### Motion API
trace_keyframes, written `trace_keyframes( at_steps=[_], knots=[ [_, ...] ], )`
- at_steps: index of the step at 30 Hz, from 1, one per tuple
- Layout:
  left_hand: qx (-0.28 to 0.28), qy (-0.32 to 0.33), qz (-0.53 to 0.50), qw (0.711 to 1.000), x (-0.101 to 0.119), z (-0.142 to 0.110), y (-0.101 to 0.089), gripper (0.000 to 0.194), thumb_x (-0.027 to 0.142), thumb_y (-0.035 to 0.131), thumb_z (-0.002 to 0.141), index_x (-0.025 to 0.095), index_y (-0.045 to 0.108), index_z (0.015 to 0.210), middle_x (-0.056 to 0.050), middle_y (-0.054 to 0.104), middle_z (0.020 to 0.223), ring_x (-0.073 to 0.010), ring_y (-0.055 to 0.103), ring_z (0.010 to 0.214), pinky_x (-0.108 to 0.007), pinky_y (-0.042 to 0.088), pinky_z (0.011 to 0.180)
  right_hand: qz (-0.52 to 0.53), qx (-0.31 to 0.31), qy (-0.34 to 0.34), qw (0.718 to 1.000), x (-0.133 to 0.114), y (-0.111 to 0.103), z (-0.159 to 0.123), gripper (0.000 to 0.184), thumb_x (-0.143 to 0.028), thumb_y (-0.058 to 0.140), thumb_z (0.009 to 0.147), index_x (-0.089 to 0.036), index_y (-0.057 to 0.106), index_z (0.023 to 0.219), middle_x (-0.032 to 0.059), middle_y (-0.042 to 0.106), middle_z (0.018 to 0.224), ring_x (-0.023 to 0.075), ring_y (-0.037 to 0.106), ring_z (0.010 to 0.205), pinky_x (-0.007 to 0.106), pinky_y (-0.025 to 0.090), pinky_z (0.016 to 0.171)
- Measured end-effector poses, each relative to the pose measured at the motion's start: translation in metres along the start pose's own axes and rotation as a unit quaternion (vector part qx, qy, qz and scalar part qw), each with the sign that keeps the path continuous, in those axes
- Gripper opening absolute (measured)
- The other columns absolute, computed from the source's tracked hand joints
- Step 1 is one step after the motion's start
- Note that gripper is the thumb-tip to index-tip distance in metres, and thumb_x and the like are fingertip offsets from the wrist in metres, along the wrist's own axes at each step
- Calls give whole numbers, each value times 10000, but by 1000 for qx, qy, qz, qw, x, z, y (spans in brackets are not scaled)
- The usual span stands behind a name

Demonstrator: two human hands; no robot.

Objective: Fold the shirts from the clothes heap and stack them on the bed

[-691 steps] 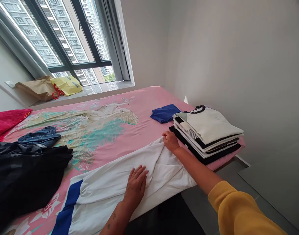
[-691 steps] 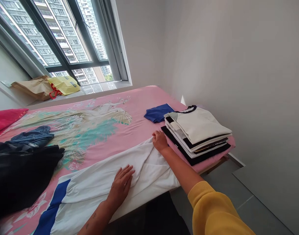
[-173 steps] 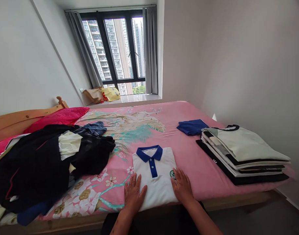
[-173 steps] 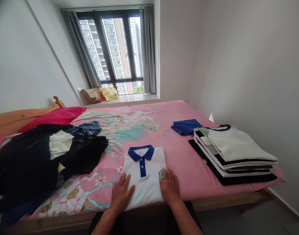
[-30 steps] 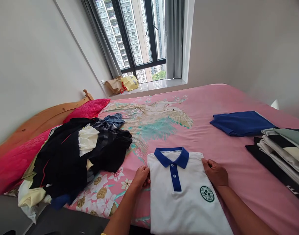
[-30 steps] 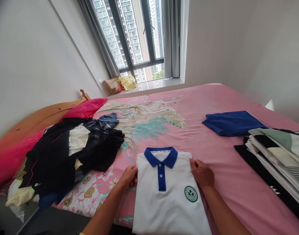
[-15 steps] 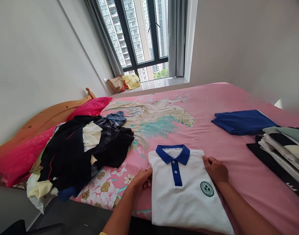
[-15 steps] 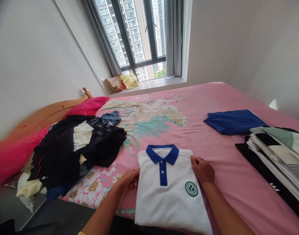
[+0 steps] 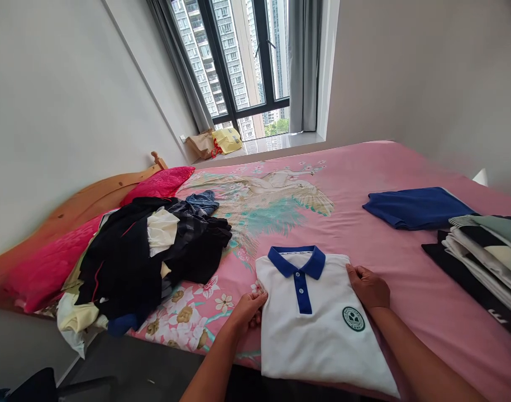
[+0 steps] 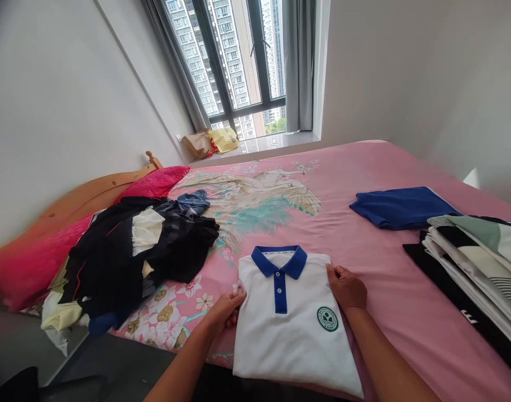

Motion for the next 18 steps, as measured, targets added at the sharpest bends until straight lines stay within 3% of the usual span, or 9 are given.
trace_keyframes(
  at_steps=[5, 12, 18],
  knots=[
    [62, 14, -20, 998, -4, 2, -7, 438, 623, 563, 652, 207, 428, 638, 83, 396, 332, -45, 270, 246, -186, 112, 294, 1, 7, -8, 1000, -1, -1, 0, 470, -571, 369, 846, -213, 650, 729, 58, 645, 765, 150, 475, 597, 244, 277, 534],
    [140, 56, -43, 988, -10, -18, -12, 353, 539, 483, 753, 216, 400, 639, 90, 381, 311, -43, 215, 242, -200, 93, 304, 4, -4, -3, 1000, -1, -1, -1, 481, -582, 350, 847, -221, 631, 702, 47, 639, 756, 144, 452, 593, 239, 277, 539],
    [107, 1, -59, 993, -4, -1, -15, 407, 593, 521, 700, 193, 460, 650, 72, 426, 403, -46, 284, 255, -198, 82, 304, 4, 8, -10, 1000, 0, -1, 0, 470, -572, 377, 839, -210, 635, 686, 53, 635, 731, 138, 441, 565, 245, 271, 528]
  ],
)
Point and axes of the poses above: each hand's wrist, its own z-axis towards the middle knuckle, its own y-axis out of the palm, x = y × z, the point moved 9 cm from there along z, towards the middle knuckle
